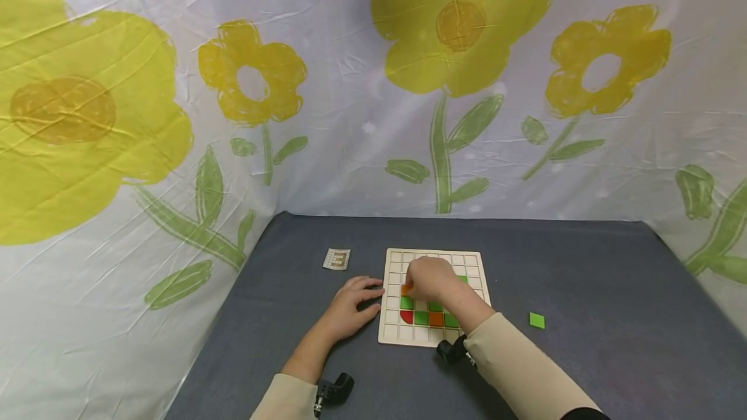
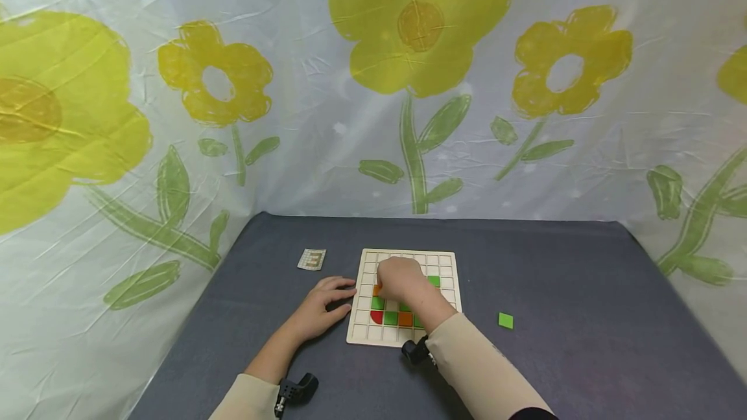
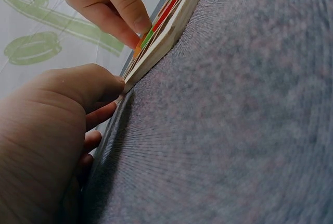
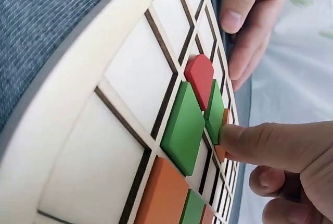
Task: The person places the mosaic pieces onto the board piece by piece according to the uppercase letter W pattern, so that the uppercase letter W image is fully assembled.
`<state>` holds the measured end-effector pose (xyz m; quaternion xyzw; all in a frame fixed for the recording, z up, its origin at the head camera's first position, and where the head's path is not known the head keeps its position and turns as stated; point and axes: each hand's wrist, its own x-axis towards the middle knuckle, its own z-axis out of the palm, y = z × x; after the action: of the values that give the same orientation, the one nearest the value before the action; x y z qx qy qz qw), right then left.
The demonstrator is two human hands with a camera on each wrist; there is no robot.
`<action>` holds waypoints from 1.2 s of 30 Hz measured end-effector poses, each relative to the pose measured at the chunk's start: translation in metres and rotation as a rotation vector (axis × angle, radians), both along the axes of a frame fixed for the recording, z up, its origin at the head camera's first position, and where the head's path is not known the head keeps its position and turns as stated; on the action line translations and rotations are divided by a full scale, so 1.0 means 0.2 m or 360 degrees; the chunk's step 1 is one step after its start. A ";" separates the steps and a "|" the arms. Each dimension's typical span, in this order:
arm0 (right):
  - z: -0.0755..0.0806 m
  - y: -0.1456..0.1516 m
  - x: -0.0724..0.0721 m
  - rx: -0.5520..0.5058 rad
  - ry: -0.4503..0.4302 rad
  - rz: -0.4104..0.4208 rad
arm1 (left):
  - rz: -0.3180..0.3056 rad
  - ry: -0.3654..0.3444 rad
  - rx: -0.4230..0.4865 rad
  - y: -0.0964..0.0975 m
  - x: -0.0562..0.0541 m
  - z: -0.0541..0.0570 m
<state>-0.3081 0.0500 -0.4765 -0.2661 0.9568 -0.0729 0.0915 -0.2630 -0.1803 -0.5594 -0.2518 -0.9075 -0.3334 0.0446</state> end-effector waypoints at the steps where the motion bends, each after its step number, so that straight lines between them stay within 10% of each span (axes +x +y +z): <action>1: 0.00 0.00 0.00 0.0004 0.0018 -0.0007 | 0.0001 -0.0008 0.0006 0.00 0.00 0.00; 15: 0.00 0.07 0.02 -0.0121 0.0043 -0.0079 | 0.0010 -0.0026 0.0010 0.01 0.00 0.01; 36: 0.07 0.74 0.24 -0.0259 -0.0005 -0.0260 | -0.0002 -0.0011 0.0027 0.00 0.01 0.03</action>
<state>-0.2605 0.1983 -0.4634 -0.1936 0.9661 -0.1581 0.0647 -0.2606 -0.1797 -0.5536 -0.2508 -0.9046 -0.3420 0.0433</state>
